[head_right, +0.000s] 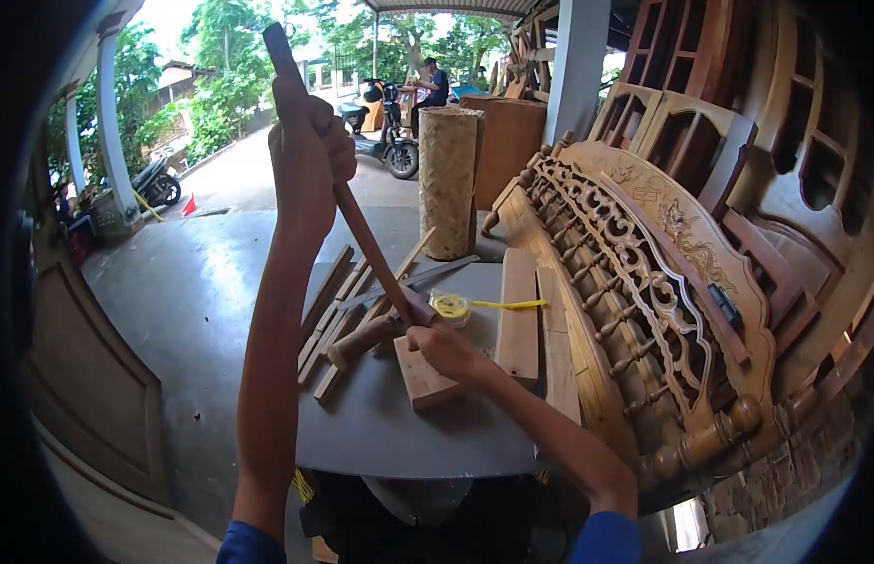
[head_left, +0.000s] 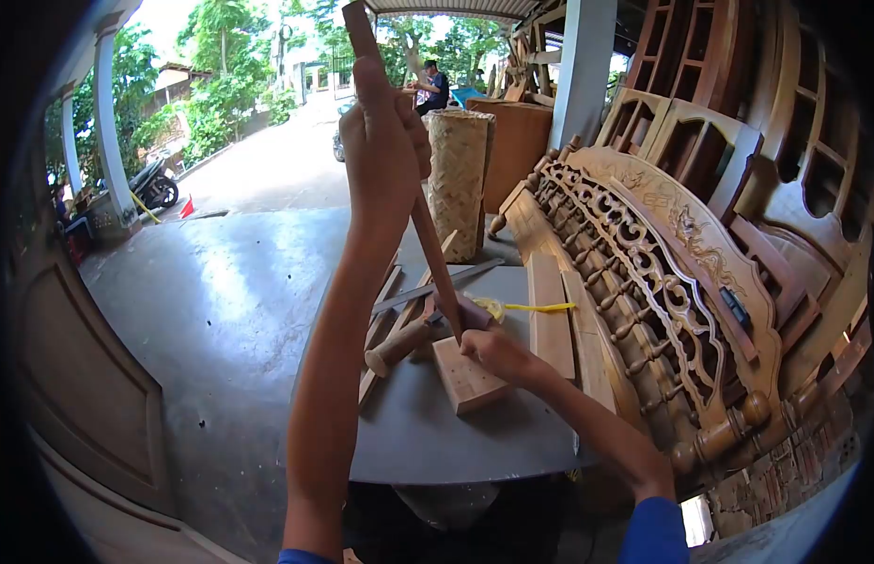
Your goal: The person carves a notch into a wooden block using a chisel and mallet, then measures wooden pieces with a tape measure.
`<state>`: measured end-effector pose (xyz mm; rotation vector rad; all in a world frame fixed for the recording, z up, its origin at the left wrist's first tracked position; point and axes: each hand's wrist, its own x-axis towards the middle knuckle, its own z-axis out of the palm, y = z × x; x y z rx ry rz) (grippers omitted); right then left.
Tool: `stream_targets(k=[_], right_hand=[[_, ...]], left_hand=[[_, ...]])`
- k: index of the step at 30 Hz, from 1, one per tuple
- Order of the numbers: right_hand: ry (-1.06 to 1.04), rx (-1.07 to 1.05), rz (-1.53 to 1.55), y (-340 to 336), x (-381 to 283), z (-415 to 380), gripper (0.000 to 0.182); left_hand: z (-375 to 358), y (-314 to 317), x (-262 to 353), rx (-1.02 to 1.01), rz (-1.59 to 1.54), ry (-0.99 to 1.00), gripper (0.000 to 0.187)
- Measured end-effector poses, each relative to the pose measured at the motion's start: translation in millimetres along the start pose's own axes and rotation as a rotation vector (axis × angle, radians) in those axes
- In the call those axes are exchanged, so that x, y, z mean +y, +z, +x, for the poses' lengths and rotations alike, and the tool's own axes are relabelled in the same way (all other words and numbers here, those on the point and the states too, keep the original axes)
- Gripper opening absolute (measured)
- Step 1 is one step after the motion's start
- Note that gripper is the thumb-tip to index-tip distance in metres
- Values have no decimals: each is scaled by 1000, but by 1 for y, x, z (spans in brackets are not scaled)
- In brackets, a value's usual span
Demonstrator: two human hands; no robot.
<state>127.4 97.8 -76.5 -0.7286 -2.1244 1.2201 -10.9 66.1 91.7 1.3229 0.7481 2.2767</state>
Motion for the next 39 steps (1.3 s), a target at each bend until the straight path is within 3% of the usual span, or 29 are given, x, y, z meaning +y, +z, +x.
stream_targets(k=[3, 4, 7, 10, 13, 15, 18, 21, 22, 25, 28, 31, 36, 38, 39], right_hand=[[214, -19, 156, -1, -14, -5, 23], [195, -27, 46, 14, 34, 15, 29], [214, -60, 91, 1, -16, -6, 21], [191, 47, 357, 6, -30, -11, 25], [-340, 203, 182, 31, 10, 21, 54], [7, -74, 372, 17, 1, 31, 66], [-273, 95, 378, 18, -30, 20, 67], [-142, 107, 481, 29, 4, 26, 68], [9, 92, 332, 27, 7, 18, 68], [-33, 44, 333, 18, 16, 19, 53], [-60, 73, 226, 11, -25, -6, 54], [158, -21, 175, 11, -14, -7, 60], [143, -8, 380, 1, -56, -33, 65], [62, 32, 281, 13, -45, -37, 27], [23, 55, 230, 19, -40, -39, 24]], left_hand=[[1, -2, -3, 22, 8, 38, 52], [0, -3, -4, 16, 21, 62, 52], [-4, -9, 3, 50, 24, 26, 52], [-3, -3, 1, 99, 45, 40, 52], [-4, 1, -1, 77, 87, 91, 52], [-3, 1, -3, 45, 118, 115, 52], [1, 10, -10, 51, 219, 193, 57], [2, 16, -12, 78, 278, 251, 59], [-1, 18, -11, 76, 263, 231, 58], [-4, 14, -6, 26, 244, 197, 59], [-4, 12, -6, 39, 192, 172, 58], [-21, 20, 6, 33, 102, 90, 56], [-36, 17, 27, -9, -13, -27, 53], [-44, 17, 5, -13, 231, 237, 51], [-48, 15, -7, -13, 354, 372, 50]])
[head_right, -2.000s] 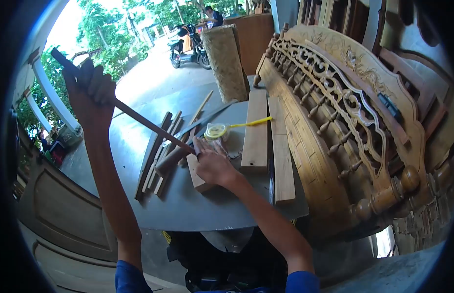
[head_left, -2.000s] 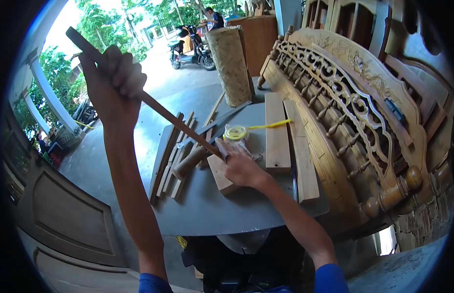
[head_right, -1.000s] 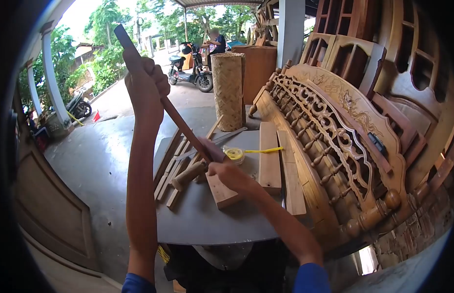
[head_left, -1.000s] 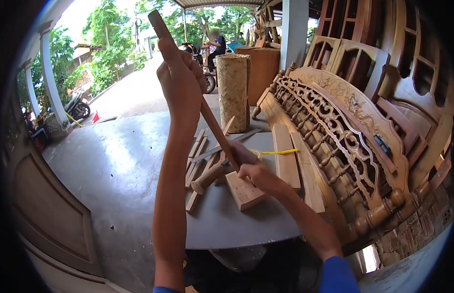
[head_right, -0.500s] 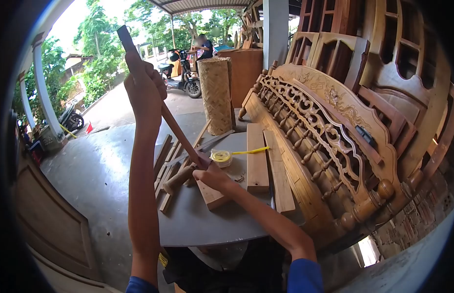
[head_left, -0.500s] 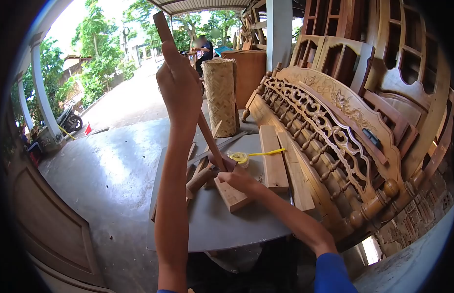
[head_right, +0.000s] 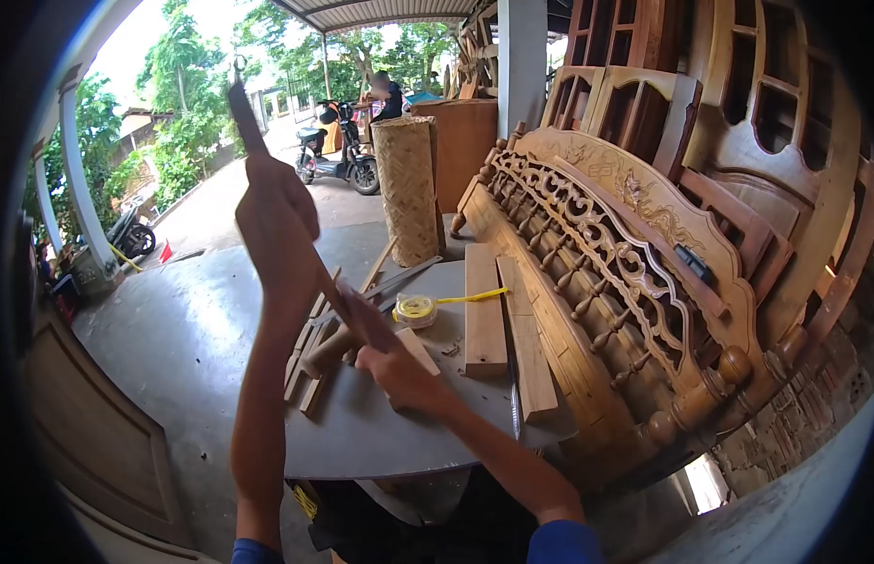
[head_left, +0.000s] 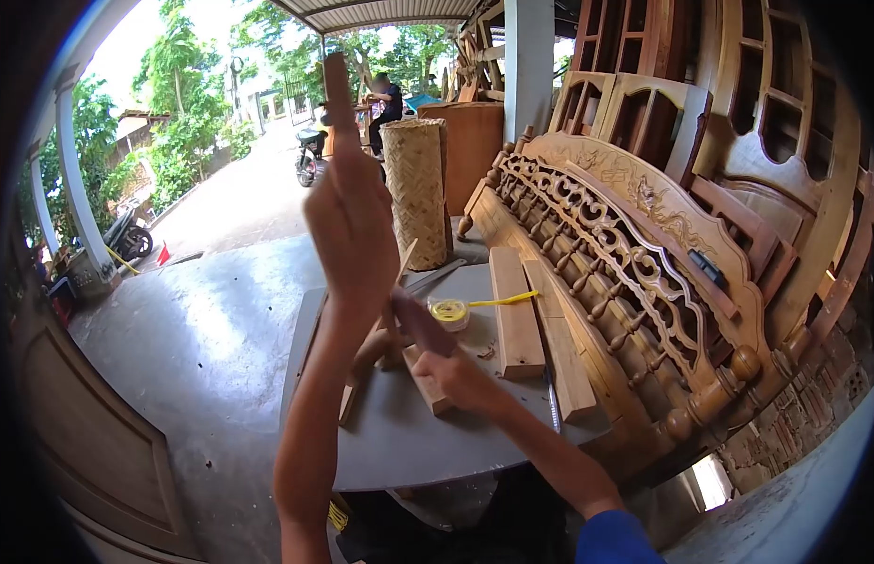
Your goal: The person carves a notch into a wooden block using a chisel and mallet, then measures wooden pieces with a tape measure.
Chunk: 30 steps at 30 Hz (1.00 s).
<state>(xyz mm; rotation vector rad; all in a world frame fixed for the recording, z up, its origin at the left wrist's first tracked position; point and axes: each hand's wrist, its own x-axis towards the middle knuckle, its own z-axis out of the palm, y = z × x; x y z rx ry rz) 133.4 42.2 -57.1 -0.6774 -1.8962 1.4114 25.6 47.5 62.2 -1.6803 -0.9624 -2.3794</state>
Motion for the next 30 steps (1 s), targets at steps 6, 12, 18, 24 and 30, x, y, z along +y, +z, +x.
stream_targets(k=[6, 12, 18, 24, 30], right_hand=[[-97, 133, -96, -8, 29, 8, 25], [104, 99, 52, -25, -28, -5, 33], [155, -9, -269, -44, 29, 4, 26], [-161, 540, 23, -69, 27, 20, 23], [225, 522, 75, -173, 74, 70, 21]], left_hand=[[26, -11, 19, 98, -73, -191, 48], [42, -19, 58, 105, -399, -299, 49], [23, -14, 19, 88, -391, -440, 43], [-1, -20, 3, -191, -347, -385, 36], [-85, 4, -62, -587, -220, -511, 15]])
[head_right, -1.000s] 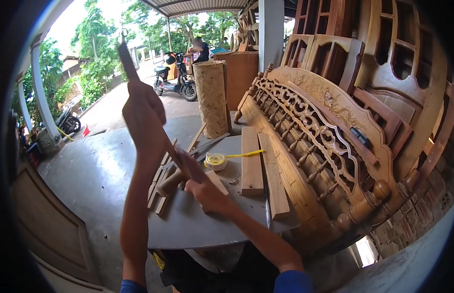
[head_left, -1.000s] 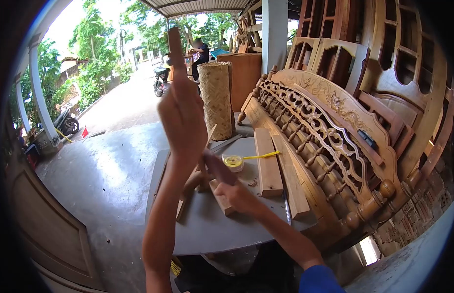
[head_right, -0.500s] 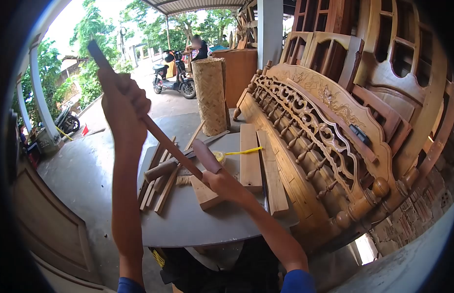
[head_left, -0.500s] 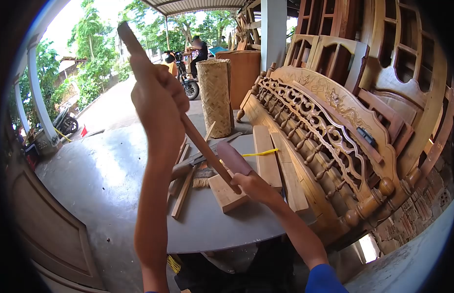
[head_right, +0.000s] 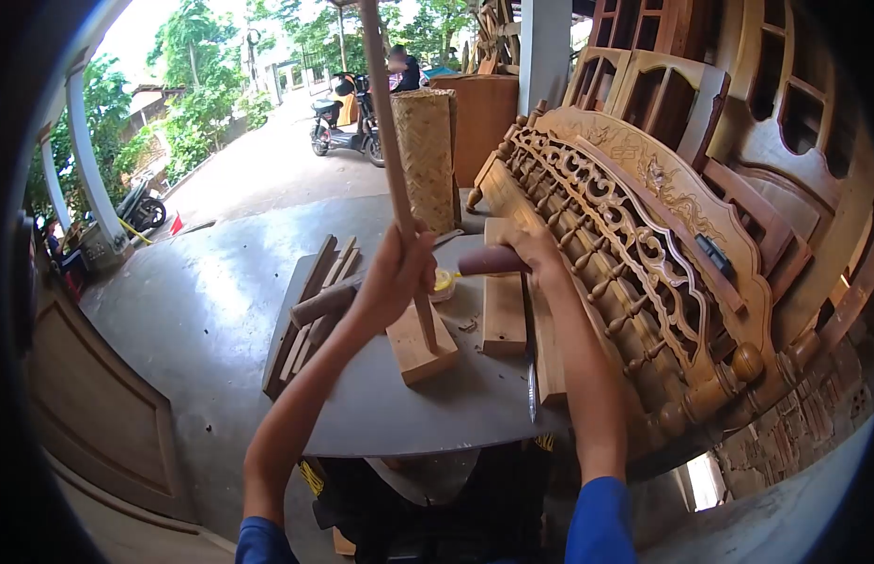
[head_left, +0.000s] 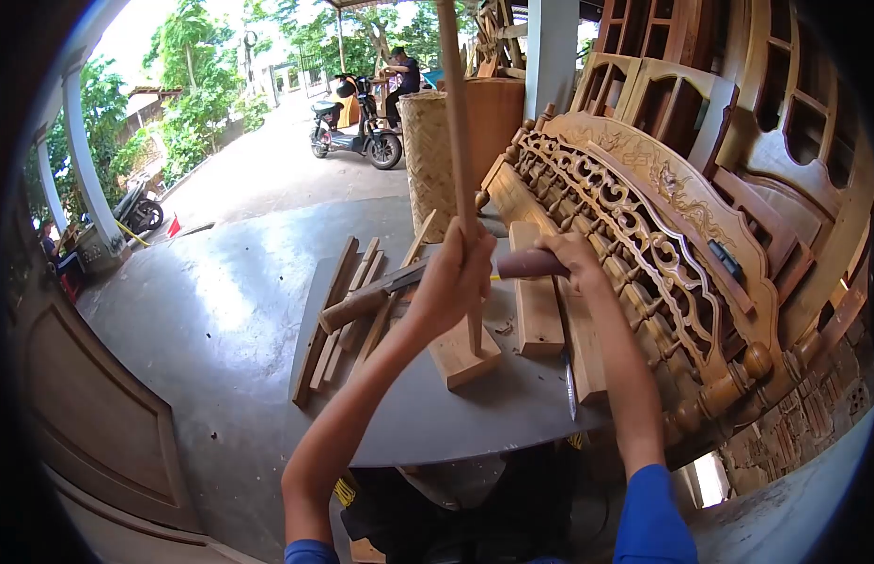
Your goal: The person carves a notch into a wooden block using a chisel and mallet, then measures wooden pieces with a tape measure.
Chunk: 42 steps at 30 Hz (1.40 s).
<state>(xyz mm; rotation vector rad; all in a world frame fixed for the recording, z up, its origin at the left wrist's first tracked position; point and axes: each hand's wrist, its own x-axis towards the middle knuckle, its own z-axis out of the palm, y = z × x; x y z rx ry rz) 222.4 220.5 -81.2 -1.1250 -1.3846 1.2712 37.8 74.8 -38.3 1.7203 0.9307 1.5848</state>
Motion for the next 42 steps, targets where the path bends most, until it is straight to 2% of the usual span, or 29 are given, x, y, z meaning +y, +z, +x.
stream_targets(k=[1, 4, 5, 8, 10, 12, 14, 17, 21, 22, 24, 26, 27, 30, 31, 34, 35, 42], right_hand=[[-125, 92, -265, -8, 10, 4, 27], [-131, 147, -675, -27, 28, 3, 33], [-159, 206, -815, -31, 34, 2, 39], [-341, 360, -879, -40, 40, -9, 51], [-355, 294, -883, -49, 26, -43, 49], [-67, 194, -1080, -41, -1, -102, 42], [-241, 114, -1203, -38, -9, -146, 33], [-311, 131, -1020, -22, -38, -169, 25], [-877, -239, -800, 0, -31, -129, 24], [-1008, -323, -758, 8, -17, -112, 26], [-1029, -422, -791, 24, 6, -91, 24], [-891, -521, -1019, 31, 12, -91, 29], [-814, -577, -1126, 33, 15, -92, 32], [-912, -481, -1070, 33, 26, -92, 38], [-904, -483, -1078, 33, 27, -92, 38], [-906, -470, -1074, 34, 24, -93, 36], [-924, -455, -1054, 34, 24, -93, 34], [-959, -421, -1019, 34, 26, -95, 34]], left_hand=[[4, -2, -1, 22, 118, 47, 15], [7, -6, 18, 47, 457, 239, 19], [1, -8, 31, -42, 522, 77, 24], [-22, -12, 11, -267, 649, 66, 25], [-37, -17, -14, -354, 888, 57, 23], [-47, -22, -26, -405, 903, -9, 21], [-52, -26, -37, -413, 973, 48, 21], [-57, -27, -41, -409, 1009, 105, 22], [-58, -27, -38, -389, 956, 169, 23], [-54, -31, -40, -344, 901, 125, 23], [-39, -45, -47, -259, 790, 35, 24], [-24, -60, -48, -112, 980, -187, 27], [-18, -68, -55, -173, 1148, -306, 24], [-23, -68, -73, -246, 1390, -309, 35], [-27, -65, -83, -193, 1421, -282, 40], [-20, -60, -76, -243, 1438, -403, 29], [-14, -61, -74, -280, 1416, -487, 31], [6, -68, -65, -295, 1358, -617, 50]])
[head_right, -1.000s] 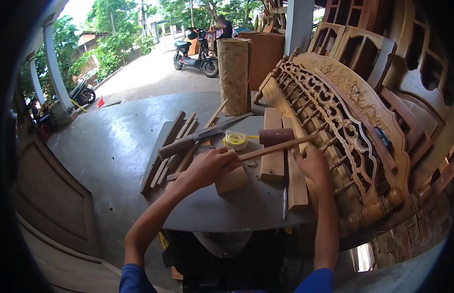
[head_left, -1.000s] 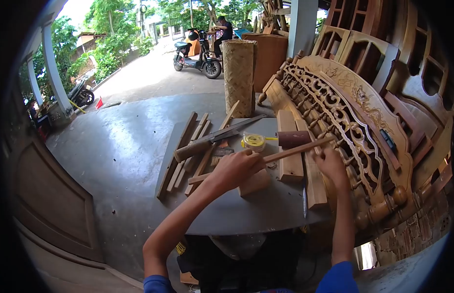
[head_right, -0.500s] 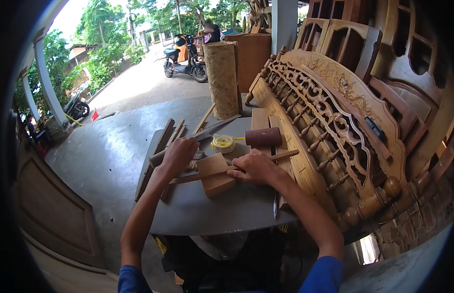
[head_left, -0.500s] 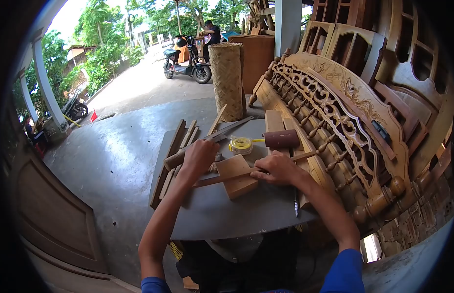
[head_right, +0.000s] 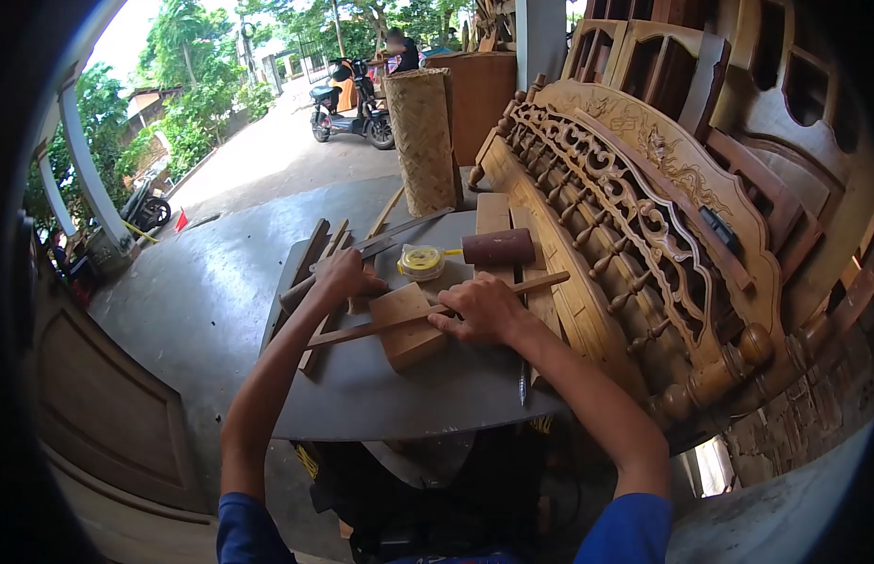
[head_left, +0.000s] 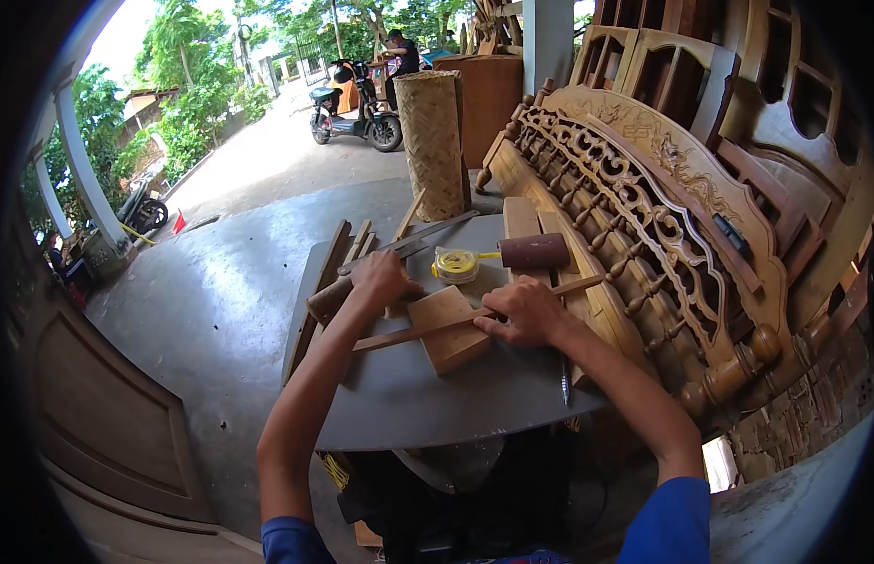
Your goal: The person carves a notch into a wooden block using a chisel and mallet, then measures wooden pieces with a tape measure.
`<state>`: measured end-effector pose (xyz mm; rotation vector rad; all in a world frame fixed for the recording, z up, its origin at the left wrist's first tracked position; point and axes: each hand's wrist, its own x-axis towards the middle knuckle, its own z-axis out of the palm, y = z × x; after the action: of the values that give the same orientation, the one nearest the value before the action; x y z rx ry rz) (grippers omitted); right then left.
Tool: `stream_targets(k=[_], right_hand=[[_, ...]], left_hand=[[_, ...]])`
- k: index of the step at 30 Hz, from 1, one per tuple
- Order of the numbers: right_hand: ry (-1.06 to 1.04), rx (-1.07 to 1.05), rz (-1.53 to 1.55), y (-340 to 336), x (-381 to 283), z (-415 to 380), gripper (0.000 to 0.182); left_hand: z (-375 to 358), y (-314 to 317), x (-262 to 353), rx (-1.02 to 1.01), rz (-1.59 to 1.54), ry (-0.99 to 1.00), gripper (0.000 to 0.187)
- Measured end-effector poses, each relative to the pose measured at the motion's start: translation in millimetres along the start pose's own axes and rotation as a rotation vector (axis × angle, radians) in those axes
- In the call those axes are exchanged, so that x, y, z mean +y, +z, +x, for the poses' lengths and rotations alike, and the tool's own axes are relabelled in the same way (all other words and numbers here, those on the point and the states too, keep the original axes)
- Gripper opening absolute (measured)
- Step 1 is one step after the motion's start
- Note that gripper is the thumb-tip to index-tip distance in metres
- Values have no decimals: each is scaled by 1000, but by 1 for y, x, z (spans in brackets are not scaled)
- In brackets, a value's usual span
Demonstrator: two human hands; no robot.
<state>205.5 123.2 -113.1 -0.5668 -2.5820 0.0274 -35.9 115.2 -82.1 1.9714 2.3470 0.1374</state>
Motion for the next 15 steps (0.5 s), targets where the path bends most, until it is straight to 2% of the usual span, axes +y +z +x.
stream_targets(k=[5, 8, 11, 14, 15], right_hand=[[19, 4, 18, -1, -1, 1, 34], [31, 1, 20, -1, -1, 0, 35], [34, 1, 25, 2, 1, 0, 36], [54, -16, 23, -1, -1, 0, 36], [60, -26, 24, -2, -2, 0, 36]], left_hand=[[16, -1, -12, -70, -64, 18, 63], [26, -1, -15, -159, -56, -24, 62], [18, -19, -13, -360, -216, -129, 56], [24, -29, -31, -411, -252, -90, 49], [21, -35, -37, -475, -449, -50, 43]])
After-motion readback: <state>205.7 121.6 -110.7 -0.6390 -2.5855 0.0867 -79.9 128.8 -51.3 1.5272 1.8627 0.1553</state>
